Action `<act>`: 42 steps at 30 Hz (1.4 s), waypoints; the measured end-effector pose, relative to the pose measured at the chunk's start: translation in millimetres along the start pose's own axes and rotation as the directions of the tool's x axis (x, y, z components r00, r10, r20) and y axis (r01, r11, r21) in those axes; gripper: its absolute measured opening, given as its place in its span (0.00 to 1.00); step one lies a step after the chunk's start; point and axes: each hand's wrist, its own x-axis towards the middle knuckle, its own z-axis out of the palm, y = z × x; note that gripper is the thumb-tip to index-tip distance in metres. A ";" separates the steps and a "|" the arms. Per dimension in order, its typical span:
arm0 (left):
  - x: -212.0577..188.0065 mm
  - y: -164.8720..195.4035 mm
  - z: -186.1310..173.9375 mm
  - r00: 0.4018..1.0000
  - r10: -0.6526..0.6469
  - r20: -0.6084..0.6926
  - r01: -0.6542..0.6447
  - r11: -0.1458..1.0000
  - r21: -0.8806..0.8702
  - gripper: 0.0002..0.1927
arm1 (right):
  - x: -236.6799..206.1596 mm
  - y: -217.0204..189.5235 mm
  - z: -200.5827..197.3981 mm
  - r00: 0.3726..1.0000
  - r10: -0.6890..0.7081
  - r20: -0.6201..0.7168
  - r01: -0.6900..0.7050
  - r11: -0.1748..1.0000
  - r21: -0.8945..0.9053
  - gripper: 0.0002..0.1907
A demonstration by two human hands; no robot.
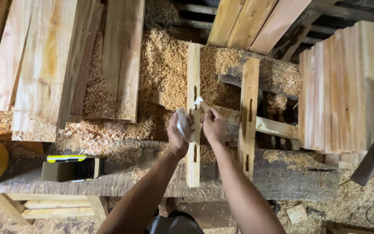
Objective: The person applies glue to wooden planks using a small stick, then uses a power sander to smooth the surface of the wood. The person handles multiple wooden planks and applies glue to specific areas.
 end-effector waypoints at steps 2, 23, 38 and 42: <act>2.6 -3.1 -2.0 0.997 0.064 0.034 -0.063 0.998 -0.026 0.38 | 9.6 -0.2 2.9 0.980 -0.200 -0.006 0.200 0.980 -0.023 0.13; 6.1 -3.8 -3.8 0.999 -0.019 -0.029 0.020 0.999 0.049 0.41 | 33.5 -11.7 18.3 0.912 -0.409 0.029 0.399 0.868 -0.295 0.16; -0.2 -3.8 -3.3 0.979 0.097 0.181 -0.107 0.993 0.045 0.27 | 8.2 17.5 4.9 0.901 -0.434 -0.007 0.428 0.892 -0.147 0.13; -7.8 -5.4 -8.3 0.946 0.178 0.272 -0.191 0.981 0.022 0.28 | -6.4 10.7 -6.3 0.930 -0.366 0.026 0.365 0.915 -0.174 0.16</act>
